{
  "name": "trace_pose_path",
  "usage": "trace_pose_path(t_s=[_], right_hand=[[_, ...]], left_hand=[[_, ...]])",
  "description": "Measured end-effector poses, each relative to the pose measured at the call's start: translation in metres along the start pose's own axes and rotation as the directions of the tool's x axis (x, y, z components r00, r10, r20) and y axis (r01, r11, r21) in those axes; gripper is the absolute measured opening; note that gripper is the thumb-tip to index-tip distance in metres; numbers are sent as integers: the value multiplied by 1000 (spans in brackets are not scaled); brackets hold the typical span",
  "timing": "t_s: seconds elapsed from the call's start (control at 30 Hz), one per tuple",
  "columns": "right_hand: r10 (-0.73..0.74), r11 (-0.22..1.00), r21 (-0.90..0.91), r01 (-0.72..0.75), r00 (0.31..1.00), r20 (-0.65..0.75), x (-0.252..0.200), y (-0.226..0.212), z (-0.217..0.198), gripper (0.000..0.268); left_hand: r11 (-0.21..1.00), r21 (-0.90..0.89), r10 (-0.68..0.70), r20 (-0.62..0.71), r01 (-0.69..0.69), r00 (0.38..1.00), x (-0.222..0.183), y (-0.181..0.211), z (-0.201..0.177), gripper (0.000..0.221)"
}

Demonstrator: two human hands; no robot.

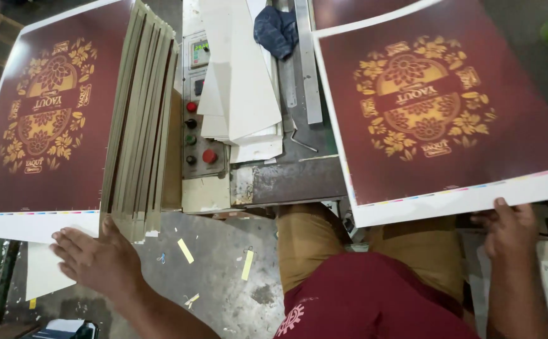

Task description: Manually feeding printed cardstock sheets from a stack into a finishing machine.

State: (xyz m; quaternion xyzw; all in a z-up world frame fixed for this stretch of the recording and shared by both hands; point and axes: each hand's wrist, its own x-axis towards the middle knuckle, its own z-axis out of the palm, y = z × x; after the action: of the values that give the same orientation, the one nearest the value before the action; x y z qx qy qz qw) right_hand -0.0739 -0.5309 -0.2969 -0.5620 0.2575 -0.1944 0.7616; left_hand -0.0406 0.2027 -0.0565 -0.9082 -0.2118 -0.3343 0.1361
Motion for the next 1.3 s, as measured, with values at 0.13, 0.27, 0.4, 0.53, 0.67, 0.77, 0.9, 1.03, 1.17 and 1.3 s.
trace_pose_path(t_s=[0.13, 0.27, 0.4, 0.53, 0.67, 0.77, 0.9, 1.03, 1.17, 1.3], right_hand=[[5, 994, -105, -5, 1000, 3, -18, -19, -6, 19], [37, 998, -61, -35, 999, 29, -17, -9, -6, 23], [79, 992, -104, -73, 995, 57, -16, -3, 12, 26], [43, 990, -138, -25, 990, 132, 15, 9, 36, 25], [38, 994, -109, -17, 981, 190, 60, 15, 63, 20], [45, 996, -85, -26, 973, 226, 92, 9, 86, 20], [165, 986, -65, -153, 955, 245, 118, 4, 96, 28], [184, 982, -80, -170, 958, 219, 100, 6, 92, 50], [202, 974, -141, -175, 956, 212, 51, 0, 120, 47], [192, 935, -355, -23, 873, 449, -23, -47, 195, 39]], left_hand=[[999, 9, 43, 59, -44, 997, 1, -10, -18, 60], [976, 95, 189, 71, -196, 979, 10, -21, -30, 33], [954, 89, 296, -132, -286, 946, 17, -17, -42, 7], [961, 147, 247, -65, -236, 967, 22, 7, -55, 14], [969, 84, 235, -27, -232, 972, 26, 37, -65, 23], [962, 31, 272, -80, -271, 959, 29, 58, -73, 27], [958, -6, 285, -81, -287, 955, 31, 77, -89, 35], [935, -262, 244, -15, -239, 970, 31, 108, -127, 26], [580, -800, 307, 42, -153, 951, 26, 150, -145, 11], [371, -906, 423, -31, -205, 906, 3, 220, -133, 10]])
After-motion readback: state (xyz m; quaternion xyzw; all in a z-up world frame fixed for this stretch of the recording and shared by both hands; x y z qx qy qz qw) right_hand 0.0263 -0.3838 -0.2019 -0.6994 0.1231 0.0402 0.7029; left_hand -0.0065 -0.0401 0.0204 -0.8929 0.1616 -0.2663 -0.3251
